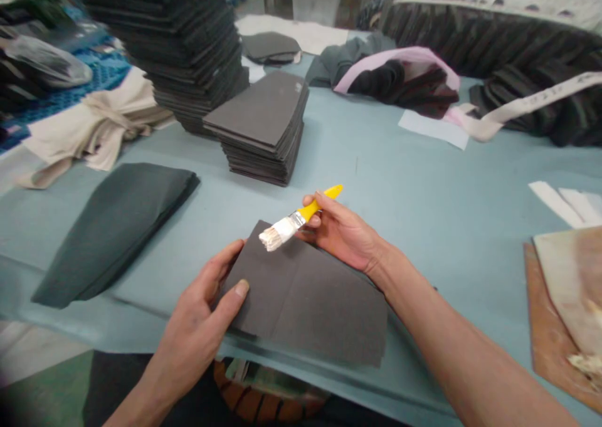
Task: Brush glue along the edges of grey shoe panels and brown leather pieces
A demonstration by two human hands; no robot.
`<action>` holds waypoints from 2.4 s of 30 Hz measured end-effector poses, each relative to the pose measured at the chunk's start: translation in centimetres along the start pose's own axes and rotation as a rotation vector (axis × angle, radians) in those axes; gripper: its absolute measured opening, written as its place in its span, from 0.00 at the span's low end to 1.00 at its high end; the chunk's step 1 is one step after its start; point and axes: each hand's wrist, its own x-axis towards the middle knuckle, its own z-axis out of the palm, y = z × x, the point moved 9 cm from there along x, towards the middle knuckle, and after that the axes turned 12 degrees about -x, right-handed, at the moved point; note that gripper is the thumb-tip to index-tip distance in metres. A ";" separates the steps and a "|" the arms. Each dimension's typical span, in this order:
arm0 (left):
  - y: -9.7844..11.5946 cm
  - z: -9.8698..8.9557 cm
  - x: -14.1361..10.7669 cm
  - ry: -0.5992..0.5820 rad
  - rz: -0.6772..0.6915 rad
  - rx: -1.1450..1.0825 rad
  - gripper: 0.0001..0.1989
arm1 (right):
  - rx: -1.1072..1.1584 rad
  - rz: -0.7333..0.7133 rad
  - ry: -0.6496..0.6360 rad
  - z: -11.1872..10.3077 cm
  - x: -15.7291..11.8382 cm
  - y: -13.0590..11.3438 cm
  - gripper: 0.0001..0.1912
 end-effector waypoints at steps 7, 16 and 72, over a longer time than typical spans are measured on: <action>-1.1 0.5 -0.1 -0.027 -0.076 -0.069 0.32 | -0.315 -0.225 0.088 0.2 1.5 -5.1 0.30; -1.0 0.3 -0.5 -0.048 -0.052 -0.047 0.29 | -0.664 -0.312 0.095 2.2 2.9 -8.3 0.33; 0.0 0.8 -0.2 -0.001 0.029 -0.149 0.29 | -0.611 -0.127 0.157 0.7 3.3 -5.1 0.28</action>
